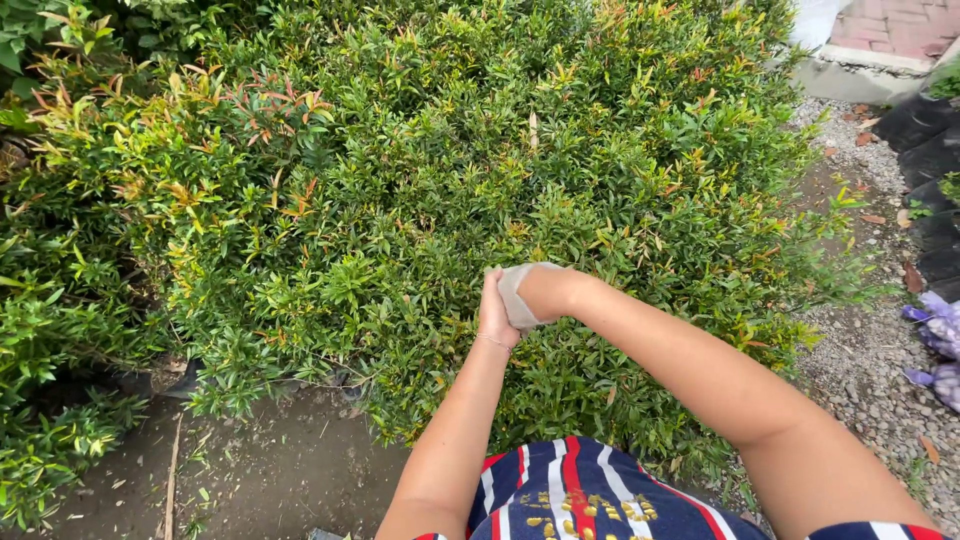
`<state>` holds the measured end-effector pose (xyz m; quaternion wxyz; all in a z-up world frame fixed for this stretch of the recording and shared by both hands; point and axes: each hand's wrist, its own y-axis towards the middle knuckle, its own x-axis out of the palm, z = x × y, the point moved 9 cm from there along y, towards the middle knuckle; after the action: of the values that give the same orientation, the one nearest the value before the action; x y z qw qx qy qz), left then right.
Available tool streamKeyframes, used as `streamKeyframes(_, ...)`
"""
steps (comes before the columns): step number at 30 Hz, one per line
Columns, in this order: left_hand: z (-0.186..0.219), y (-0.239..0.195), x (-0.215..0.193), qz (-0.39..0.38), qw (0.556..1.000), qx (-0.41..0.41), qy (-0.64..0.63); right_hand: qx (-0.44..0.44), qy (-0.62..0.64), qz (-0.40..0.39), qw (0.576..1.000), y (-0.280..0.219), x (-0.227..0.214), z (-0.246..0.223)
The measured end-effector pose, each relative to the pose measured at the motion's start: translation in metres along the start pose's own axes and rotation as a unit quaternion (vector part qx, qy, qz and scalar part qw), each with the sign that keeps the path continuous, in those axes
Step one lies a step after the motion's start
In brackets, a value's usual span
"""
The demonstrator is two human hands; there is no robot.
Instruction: The person walks through a garden area and applies fertilizer from a small plastic bag to various potted plants and shrubs. They scoop the granular substance with their hand and sprinkle it onto the soil or foliage of different plant species.
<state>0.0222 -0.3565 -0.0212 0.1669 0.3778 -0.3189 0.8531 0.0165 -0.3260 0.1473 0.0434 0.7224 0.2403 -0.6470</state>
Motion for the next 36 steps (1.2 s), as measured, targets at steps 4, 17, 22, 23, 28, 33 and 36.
streamKeyframes(4,-0.033,-0.004,-0.006,0.009,0.994,-0.087,0.060,0.009,-0.001,-0.053,0.999,-0.024,0.012,-0.011)
streamKeyframes(17,-0.063,0.014,-0.055,0.005,0.993,-0.113,0.029,-0.059,0.196,0.076,0.976,-0.010,0.083,0.055)
streamKeyframes(22,-0.044,0.009,-0.048,-0.001,0.996,-0.079,-0.039,0.041,0.473,0.129,0.871,-0.037,0.021,0.074)
streamKeyframes(23,-0.039,0.010,-0.047,-0.002,0.996,-0.065,-0.056,0.080,0.587,0.166,0.789,-0.046,0.013,0.086)
streamKeyframes(28,-0.022,-0.001,-0.044,0.020,0.995,-0.030,-0.098,0.037,0.902,0.263,0.341,-0.093,0.055,0.172)
streamKeyframes(33,-0.024,0.008,-0.058,0.034,0.992,-0.019,-0.117,-0.062,0.921,0.358,0.142,-0.176,0.121,0.235)
streamKeyframes(36,-0.029,0.018,-0.068,0.048,0.990,-0.024,-0.129,-0.039,0.892,0.439,0.105,-0.239,0.173,0.289)
